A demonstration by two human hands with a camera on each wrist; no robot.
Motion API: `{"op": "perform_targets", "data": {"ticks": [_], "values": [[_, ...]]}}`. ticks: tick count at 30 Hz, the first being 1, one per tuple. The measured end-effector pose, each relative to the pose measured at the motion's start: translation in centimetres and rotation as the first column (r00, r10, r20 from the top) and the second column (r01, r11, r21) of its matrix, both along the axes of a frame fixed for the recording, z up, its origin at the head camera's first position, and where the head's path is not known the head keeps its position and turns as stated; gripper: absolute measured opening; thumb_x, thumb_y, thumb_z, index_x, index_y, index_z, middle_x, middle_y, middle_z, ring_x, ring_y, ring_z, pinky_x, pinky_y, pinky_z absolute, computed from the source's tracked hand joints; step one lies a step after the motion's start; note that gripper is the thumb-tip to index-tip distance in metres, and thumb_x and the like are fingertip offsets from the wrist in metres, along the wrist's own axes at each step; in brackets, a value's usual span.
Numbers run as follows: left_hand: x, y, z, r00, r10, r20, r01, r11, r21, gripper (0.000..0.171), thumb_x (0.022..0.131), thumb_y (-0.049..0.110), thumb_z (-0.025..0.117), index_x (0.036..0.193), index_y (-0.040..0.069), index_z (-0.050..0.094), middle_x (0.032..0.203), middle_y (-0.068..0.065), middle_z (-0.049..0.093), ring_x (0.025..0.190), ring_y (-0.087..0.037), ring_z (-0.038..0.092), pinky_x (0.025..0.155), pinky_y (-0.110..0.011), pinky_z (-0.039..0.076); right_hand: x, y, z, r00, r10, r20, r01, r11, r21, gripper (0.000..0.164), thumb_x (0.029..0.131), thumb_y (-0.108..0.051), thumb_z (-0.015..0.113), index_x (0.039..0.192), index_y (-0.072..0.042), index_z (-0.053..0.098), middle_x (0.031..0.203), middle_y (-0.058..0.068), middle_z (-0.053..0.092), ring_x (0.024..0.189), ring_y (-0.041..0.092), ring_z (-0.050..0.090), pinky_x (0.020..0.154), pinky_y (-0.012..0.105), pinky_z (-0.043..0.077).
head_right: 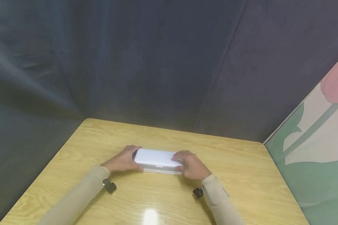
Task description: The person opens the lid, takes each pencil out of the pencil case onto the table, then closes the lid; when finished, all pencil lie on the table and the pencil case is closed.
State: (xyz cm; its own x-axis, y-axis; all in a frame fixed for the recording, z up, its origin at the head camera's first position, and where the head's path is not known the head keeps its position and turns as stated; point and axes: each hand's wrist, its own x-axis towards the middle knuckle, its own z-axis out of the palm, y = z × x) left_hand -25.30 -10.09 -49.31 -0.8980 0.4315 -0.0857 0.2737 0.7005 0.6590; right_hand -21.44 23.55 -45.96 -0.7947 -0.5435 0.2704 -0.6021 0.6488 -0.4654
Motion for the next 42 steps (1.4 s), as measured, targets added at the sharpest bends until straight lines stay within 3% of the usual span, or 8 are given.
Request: {"op": "perform_targets", "data": {"ticks": [9,14,22,27,31,36,40,42], "values": [[0.0,-0.1,0.0,0.999,0.053,-0.013,-0.053,0.999,0.005,0.104,0.071,0.059,0.087,0.151,0.006,0.046,0.152,-0.011,0.047,0.145,-0.032,0.039,0.116,-0.054,0.041,-0.8,0.6,0.8,0.997,-0.041,0.06,0.046,0.995,-0.085,0.03,0.084,-0.006,0.082,0.107,-0.023,0.074,0.113,-0.006,0.074,0.107,0.015,0.071,0.094,0.04,0.06],[0.3,-0.3,-0.3,0.996,0.084,-0.023,-0.083,0.996,0.034,0.103,0.07,0.058,0.088,0.15,0.005,0.047,0.154,-0.012,0.046,0.146,-0.031,0.039,0.117,-0.052,0.04,-1.7,0.8,0.9,0.997,-0.026,0.072,0.036,0.99,-0.134,0.023,0.087,-0.008,0.079,0.105,-0.021,0.075,0.107,-0.002,0.076,0.099,0.02,0.073,0.09,0.043,0.061],[0.8,-0.3,-1.4,0.992,0.122,-0.028,-0.118,0.987,0.11,0.098,0.07,0.055,0.089,0.15,0.012,0.05,0.155,-0.01,0.046,0.145,-0.03,0.04,0.116,-0.052,0.042,-3.6,1.5,1.1,0.97,-0.095,0.222,0.147,0.961,-0.233,0.008,0.096,-0.02,0.072,0.103,-0.022,0.075,0.104,0.0,0.075,0.094,0.018,0.072,0.084,0.029,0.06],[1.0,-0.1,-1.7,0.992,0.124,-0.013,-0.12,0.978,0.169,0.096,0.07,0.052,0.09,0.149,0.013,0.05,0.153,-0.009,0.046,0.143,-0.029,0.04,0.117,-0.052,0.041,-4.9,1.9,0.7,0.943,-0.144,0.301,0.235,0.926,-0.295,0.016,0.096,-0.025,0.071,0.104,-0.011,0.076,0.104,0.011,0.075,0.086,0.009,0.07,0.079,0.023,0.057],[1.1,-0.1,-1.7,0.992,0.127,-0.006,-0.124,0.975,0.186,0.095,0.07,0.052,0.091,0.148,0.015,0.052,0.152,-0.008,0.047,0.143,-0.027,0.04,0.118,-0.051,0.04,-5.6,2.1,0.5,0.923,-0.139,0.359,0.27,0.898,-0.348,0.023,0.098,-0.024,0.069,0.106,-0.003,0.074,0.106,0.016,0.073,0.085,0.009,0.069,0.082,0.036,0.061],[1.0,-0.2,-1.7,0.992,0.13,-0.011,-0.126,0.976,0.18,0.094,0.069,0.054,0.09,0.147,0.018,0.051,0.152,-0.007,0.046,0.143,-0.027,0.04,0.118,-0.053,0.04,-6.6,2.5,0.6,0.884,-0.087,0.459,0.316,0.835,-0.45,0.03,0.1,-0.02,0.066,0.115,0.006,0.067,0.103,0.008,0.071,0.087,0.012,0.072,0.089,0.052,0.061],[0.9,-0.3,-1.7,0.992,0.127,-0.011,-0.123,0.976,0.179,0.096,0.069,0.055,0.09,0.149,0.019,0.05,0.154,-0.007,0.045,0.146,-0.03,0.039,0.119,-0.055,0.038,-7.5,2.8,0.4,0.844,-0.054,0.533,0.372,0.776,-0.509,0.032,0.1,-0.015,0.064,0.12,0.01,0.061,0.102,0.002,0.068,0.089,0.013,0.072,0.092,0.057,0.058],[0.9,-0.2,-1.6,0.992,0.123,-0.006,-0.12,0.976,0.182,0.097,0.069,0.054,0.09,0.149,0.019,0.049,0.155,-0.007,0.045,0.146,-0.03,0.039,0.119,-0.055,0.038,-7.9,3.0,0.3,0.832,-0.056,0.552,0.389,0.767,-0.509,0.032,0.101,-0.014,0.063,0.122,0.01,0.06,0.102,0.001,0.067,0.091,0.013,0.072,0.093,0.057,0.057]]}}
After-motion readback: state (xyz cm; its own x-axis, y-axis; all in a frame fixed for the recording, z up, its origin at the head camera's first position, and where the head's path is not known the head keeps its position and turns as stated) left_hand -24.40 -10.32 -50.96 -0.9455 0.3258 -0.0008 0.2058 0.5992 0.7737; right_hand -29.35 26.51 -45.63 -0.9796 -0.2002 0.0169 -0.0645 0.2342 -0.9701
